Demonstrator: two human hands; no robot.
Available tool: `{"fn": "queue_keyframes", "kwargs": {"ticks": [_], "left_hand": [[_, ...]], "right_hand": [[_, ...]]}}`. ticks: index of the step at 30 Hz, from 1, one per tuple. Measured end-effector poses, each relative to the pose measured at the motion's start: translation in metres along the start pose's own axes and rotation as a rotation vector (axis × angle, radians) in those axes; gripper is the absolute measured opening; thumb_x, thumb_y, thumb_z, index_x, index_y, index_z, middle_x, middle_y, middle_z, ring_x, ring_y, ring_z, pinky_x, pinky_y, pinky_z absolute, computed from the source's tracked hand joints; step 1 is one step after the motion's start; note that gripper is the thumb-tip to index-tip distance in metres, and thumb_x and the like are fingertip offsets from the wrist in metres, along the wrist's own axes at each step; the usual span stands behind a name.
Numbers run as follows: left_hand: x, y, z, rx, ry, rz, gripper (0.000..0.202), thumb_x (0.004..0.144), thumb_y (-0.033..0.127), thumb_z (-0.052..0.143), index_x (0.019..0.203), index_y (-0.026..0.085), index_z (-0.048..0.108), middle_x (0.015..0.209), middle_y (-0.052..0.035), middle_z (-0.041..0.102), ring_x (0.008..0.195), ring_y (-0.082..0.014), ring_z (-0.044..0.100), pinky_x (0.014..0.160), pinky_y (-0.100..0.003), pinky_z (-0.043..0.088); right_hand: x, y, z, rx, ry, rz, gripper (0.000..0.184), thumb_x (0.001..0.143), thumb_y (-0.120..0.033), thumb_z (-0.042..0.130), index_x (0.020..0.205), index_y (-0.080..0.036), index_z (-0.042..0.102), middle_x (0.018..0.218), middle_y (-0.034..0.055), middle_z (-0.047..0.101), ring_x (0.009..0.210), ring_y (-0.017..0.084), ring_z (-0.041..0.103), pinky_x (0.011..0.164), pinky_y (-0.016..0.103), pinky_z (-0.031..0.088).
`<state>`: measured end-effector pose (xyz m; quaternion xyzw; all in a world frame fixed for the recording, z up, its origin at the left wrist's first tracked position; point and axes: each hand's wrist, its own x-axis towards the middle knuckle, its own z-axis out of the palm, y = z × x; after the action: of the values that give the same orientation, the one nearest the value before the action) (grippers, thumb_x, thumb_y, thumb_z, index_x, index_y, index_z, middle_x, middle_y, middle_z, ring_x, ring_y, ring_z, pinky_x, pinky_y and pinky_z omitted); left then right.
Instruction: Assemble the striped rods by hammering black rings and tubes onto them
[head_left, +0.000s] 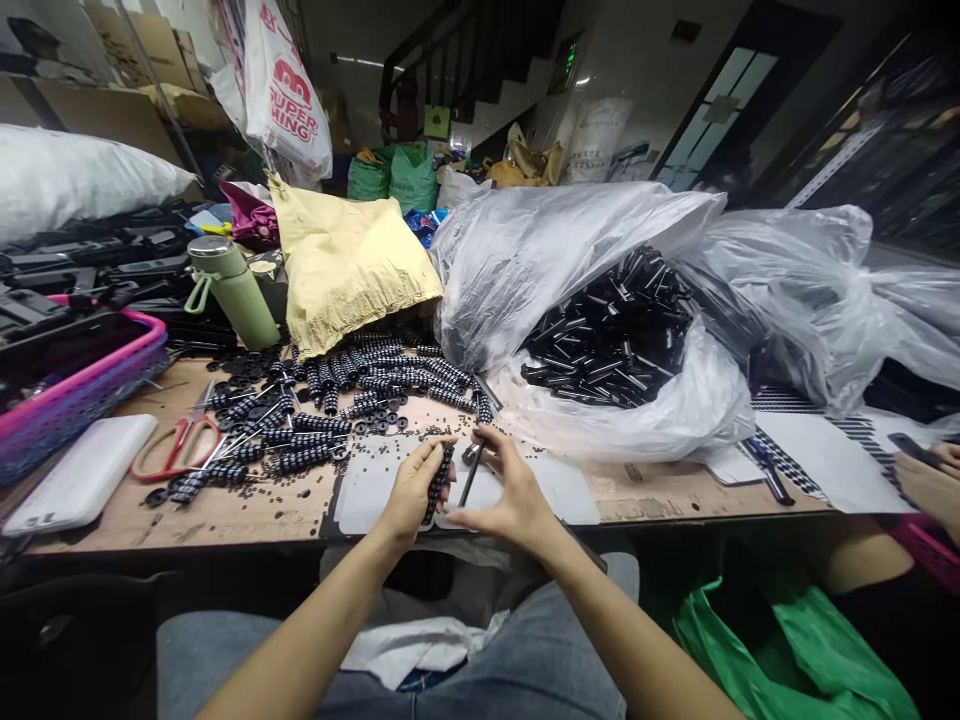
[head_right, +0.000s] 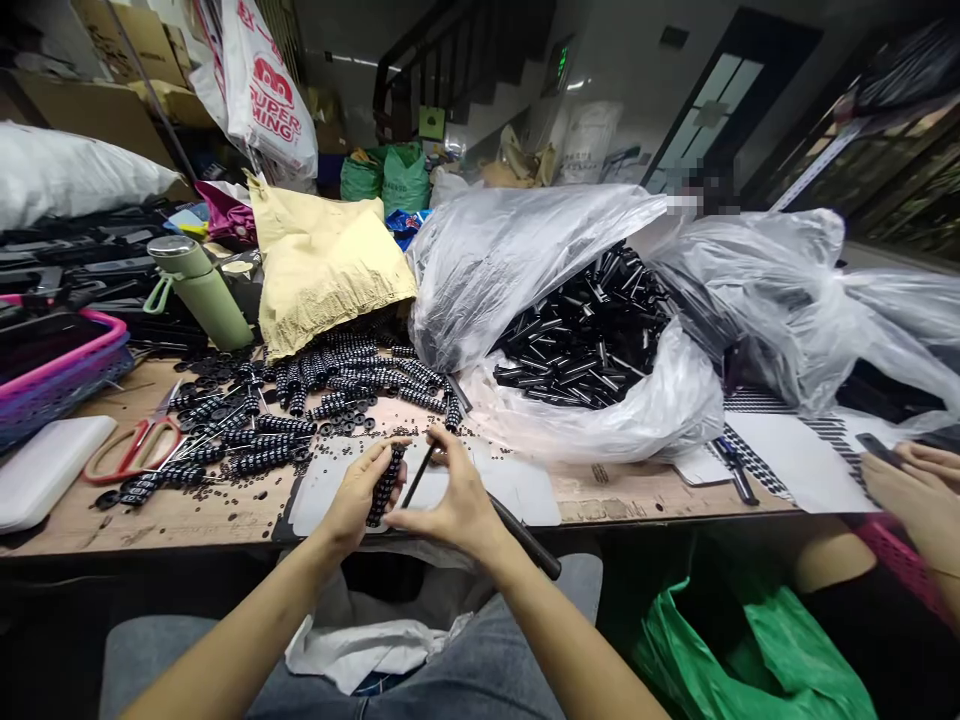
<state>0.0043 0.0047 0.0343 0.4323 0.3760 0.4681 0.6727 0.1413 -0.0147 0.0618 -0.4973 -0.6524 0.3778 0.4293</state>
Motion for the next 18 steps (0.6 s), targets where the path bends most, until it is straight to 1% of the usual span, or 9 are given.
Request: {"fn": "queue_keyframes", "kwargs": {"ticks": [1,2,3,5,7,10,12,15,18], "left_hand": [[0.0,0.001,0.002,-0.071,0.01,-0.04,0.041,0.079,0.045,0.045,0.108,0.016,0.049,0.064,0.0022,0.05,0.041,-0.0056,0.044,0.036,-0.016,0.033],[0.001,0.001,0.003,-0.119,0.027,-0.057,0.04,0.077,0.045,0.049,0.105,0.015,0.05,0.063,0.0022,0.051,0.042,-0.0063,0.046,0.037,-0.017,0.035],[0.001,0.001,0.005,-0.152,0.047,-0.061,0.041,0.075,0.045,0.051,0.103,0.015,0.051,0.063,0.002,0.052,0.043,-0.0073,0.048,0.039,-0.018,0.038],[0.0,0.002,0.008,-0.188,0.067,-0.067,0.042,0.073,0.045,0.055,0.101,0.014,0.051,0.061,0.0019,0.054,0.042,-0.009,0.05,0.04,-0.02,0.041],[0.0,0.002,0.01,-0.191,0.063,-0.074,0.043,0.072,0.045,0.056,0.101,0.014,0.052,0.059,0.0018,0.054,0.04,-0.0094,0.05,0.039,-0.021,0.041],[-0.001,0.003,0.01,-0.154,0.058,-0.081,0.044,0.071,0.044,0.057,0.102,0.013,0.053,0.061,0.0006,0.057,0.04,-0.0085,0.049,0.038,-0.02,0.04],[-0.001,0.004,0.009,-0.126,0.061,-0.103,0.047,0.071,0.045,0.057,0.104,0.013,0.053,0.061,-0.0003,0.058,0.039,-0.0083,0.049,0.038,-0.019,0.04],[-0.002,0.003,0.009,-0.101,0.082,-0.16,0.051,0.07,0.044,0.058,0.11,0.013,0.051,0.057,-0.0006,0.057,0.039,-0.0095,0.05,0.038,-0.02,0.041],[-0.002,0.001,0.01,-0.09,0.093,-0.209,0.051,0.069,0.044,0.058,0.11,0.013,0.051,0.051,0.0008,0.054,0.038,-0.0105,0.051,0.038,-0.02,0.042]], "right_hand": [[-0.003,-0.002,0.0,-0.154,-0.048,-0.123,0.095,0.048,-0.043,0.076,0.126,-0.015,0.03,0.128,0.0144,0.038,0.118,0.026,0.036,0.099,0.04,0.033],[-0.006,-0.004,0.001,-0.272,-0.092,-0.215,0.095,0.051,-0.042,0.075,0.129,-0.014,0.027,0.13,0.0149,0.035,0.121,0.026,0.033,0.102,0.041,0.03],[-0.008,-0.005,0.002,-0.357,-0.121,-0.276,0.094,0.054,-0.041,0.073,0.13,-0.013,0.025,0.131,0.0152,0.034,0.122,0.026,0.03,0.103,0.041,0.028],[-0.01,-0.005,0.007,-0.459,-0.134,-0.332,0.094,0.058,-0.04,0.071,0.133,-0.012,0.021,0.133,0.0158,0.031,0.125,0.025,0.027,0.104,0.041,0.027],[-0.01,-0.003,0.011,-0.512,-0.131,-0.337,0.097,0.058,-0.039,0.071,0.135,-0.011,0.018,0.135,0.0162,0.029,0.126,0.025,0.025,0.104,0.04,0.027],[-0.009,0.001,0.014,-0.546,-0.168,-0.309,0.106,0.053,-0.04,0.074,0.136,-0.01,0.014,0.137,0.0168,0.024,0.127,0.026,0.022,0.104,0.04,0.027],[-0.009,0.003,0.013,-0.544,-0.197,-0.279,0.11,0.05,-0.038,0.076,0.136,-0.01,0.014,0.138,0.0168,0.023,0.128,0.026,0.02,0.104,0.039,0.027],[-0.009,0.006,0.01,-0.504,-0.229,-0.216,0.106,0.051,-0.03,0.074,0.136,-0.009,0.014,0.138,0.0169,0.022,0.128,0.024,0.019,0.105,0.039,0.025],[-0.008,0.011,0.009,-0.441,-0.257,-0.135,0.104,0.05,-0.024,0.073,0.135,-0.008,0.016,0.137,0.0176,0.024,0.128,0.024,0.019,0.106,0.039,0.023]]}}
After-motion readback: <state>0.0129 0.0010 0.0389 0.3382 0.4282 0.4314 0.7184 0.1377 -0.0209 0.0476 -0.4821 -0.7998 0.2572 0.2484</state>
